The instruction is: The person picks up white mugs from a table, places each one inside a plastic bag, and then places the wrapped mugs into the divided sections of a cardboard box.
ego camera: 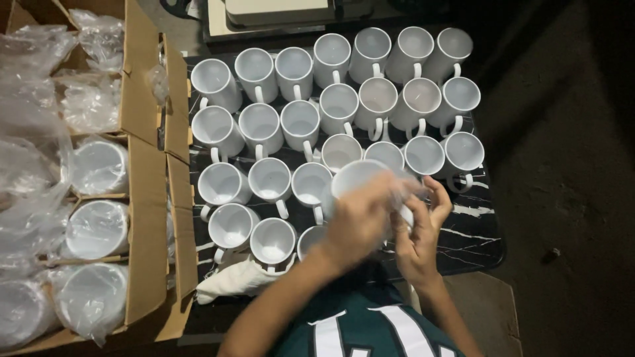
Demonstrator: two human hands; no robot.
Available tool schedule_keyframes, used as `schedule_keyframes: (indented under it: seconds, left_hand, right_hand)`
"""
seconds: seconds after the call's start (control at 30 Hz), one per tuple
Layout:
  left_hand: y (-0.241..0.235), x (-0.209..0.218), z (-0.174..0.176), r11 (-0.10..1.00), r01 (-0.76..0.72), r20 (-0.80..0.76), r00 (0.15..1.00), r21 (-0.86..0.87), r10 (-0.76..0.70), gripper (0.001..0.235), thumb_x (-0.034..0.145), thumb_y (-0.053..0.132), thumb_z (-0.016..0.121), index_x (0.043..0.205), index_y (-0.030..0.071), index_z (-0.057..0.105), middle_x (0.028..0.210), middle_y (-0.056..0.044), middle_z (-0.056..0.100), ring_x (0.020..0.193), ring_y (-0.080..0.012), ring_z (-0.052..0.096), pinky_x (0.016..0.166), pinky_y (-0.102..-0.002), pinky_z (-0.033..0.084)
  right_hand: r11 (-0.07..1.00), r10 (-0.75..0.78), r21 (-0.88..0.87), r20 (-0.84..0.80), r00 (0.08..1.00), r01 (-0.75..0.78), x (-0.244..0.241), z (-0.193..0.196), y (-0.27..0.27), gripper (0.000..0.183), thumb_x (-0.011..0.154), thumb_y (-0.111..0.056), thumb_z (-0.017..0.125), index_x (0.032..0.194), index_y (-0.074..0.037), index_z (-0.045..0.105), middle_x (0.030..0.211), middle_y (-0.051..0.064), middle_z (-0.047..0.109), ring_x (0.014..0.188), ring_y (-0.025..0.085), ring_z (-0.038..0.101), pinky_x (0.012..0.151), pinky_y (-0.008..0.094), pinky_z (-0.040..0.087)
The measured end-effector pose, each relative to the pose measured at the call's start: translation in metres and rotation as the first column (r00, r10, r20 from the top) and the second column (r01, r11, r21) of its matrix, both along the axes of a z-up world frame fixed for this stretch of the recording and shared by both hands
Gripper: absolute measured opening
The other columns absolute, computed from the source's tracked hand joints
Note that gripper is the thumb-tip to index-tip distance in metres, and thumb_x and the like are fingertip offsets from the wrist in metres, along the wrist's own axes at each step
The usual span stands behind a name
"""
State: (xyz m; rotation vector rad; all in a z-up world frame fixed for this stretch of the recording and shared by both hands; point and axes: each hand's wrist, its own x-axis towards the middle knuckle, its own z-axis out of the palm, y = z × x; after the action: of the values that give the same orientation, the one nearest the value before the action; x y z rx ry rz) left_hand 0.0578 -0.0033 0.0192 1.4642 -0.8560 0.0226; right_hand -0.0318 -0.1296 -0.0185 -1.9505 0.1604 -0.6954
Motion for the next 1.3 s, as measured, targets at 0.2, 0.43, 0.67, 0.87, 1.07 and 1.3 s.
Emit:
schedule_keyframes:
  seconds: [0.2, 0.43, 0.67, 0.87, 1.07, 1.3]
  left_hand:
    - [-0.022, -0.072, -0.034, 0.979, -0.008, -0.300, 0.952, -0.204, -0.055, 0.014, 0.104, 0.003, 0.063, 0.115, 0.004, 0.071, 0.126, -0.014, 0.073, 0.127, -0.0238, 0.068, 0.118, -0.042, 0.048]
    - [-0.027, -0.061, -0.066, 0.885, -0.155, -0.717, 0.654, -0.440, -0.242, 0.037, 0.095, 0.003, 0.069, 0.128, 0.007, 0.053, 0.123, -0.006, 0.056, 0.114, -0.0148, 0.056, 0.098, -0.032, 0.050]
    - [-0.026, -0.047, -0.036, 0.986, -0.140, -0.210, 0.970, -0.086, 0.119, 0.017, 0.102, 0.007, 0.062, 0.119, 0.004, 0.061, 0.118, -0.013, 0.062, 0.109, -0.0217, 0.063, 0.093, -0.032, 0.053]
    - [-0.016, -0.065, -0.040, 0.994, 0.043, -0.107, 0.993, -0.105, -0.055, 0.012, 0.103, 0.006, 0.062, 0.115, 0.004, 0.061, 0.106, -0.010, 0.065, 0.094, -0.0211, 0.066, 0.086, -0.032, 0.055]
    - [0.008, -0.045, -0.108, 0.986, 0.027, -0.412, 0.906, -0.166, -0.094, 0.033, 0.098, 0.021, 0.069, 0.125, 0.008, 0.055, 0.113, -0.010, 0.062, 0.101, -0.0197, 0.065, 0.094, -0.035, 0.055]
    - [0.014, 0.010, -0.079, 0.881, 0.035, -0.660, 0.649, -0.472, -0.379, 0.130, 0.066, 0.062, 0.090, 0.158, 0.035, 0.002, 0.157, -0.011, 0.028, 0.139, -0.0257, 0.040, 0.104, -0.043, 0.048]
  right_hand:
    - [0.969, -0.112, 0.238, 0.197, 0.974, 0.063, -0.007, -0.060, -0.017, 0.030, 0.103, -0.021, 0.062, 0.126, -0.004, 0.052, 0.123, 0.007, 0.054, 0.109, 0.015, 0.060, 0.093, 0.028, 0.055]
    - [0.889, -0.282, 0.430, 0.246, 0.927, 0.156, 0.005, -0.065, -0.019, 0.018, 0.110, -0.003, 0.052, 0.125, -0.002, 0.043, 0.120, 0.007, 0.052, 0.108, 0.013, 0.056, 0.097, 0.027, 0.051]
    - [0.957, -0.284, 0.031, 0.298, 0.911, 0.289, 0.022, -0.056, -0.026, 0.024, 0.103, -0.011, 0.054, 0.123, -0.001, 0.046, 0.128, 0.006, 0.032, 0.120, 0.015, 0.039, 0.109, 0.034, 0.044]
    - [0.948, -0.277, -0.045, 0.374, 0.885, 0.316, 0.033, -0.023, -0.022, 0.052, 0.104, -0.037, 0.060, 0.138, -0.001, 0.048, 0.144, 0.011, 0.032, 0.142, 0.022, 0.033, 0.124, 0.042, 0.035]
    - [0.985, -0.169, 0.086, 0.370, 0.914, 0.147, 0.026, -0.042, -0.037, 0.043, 0.106, -0.040, 0.064, 0.131, -0.007, 0.054, 0.131, 0.007, 0.051, 0.124, 0.019, 0.054, 0.111, 0.039, 0.050]
    - [0.973, -0.096, -0.142, 0.462, 0.882, 0.181, 0.025, -0.052, -0.027, 0.036, 0.103, -0.038, 0.064, 0.119, -0.007, 0.054, 0.121, 0.008, 0.049, 0.114, 0.019, 0.055, 0.102, 0.037, 0.051]
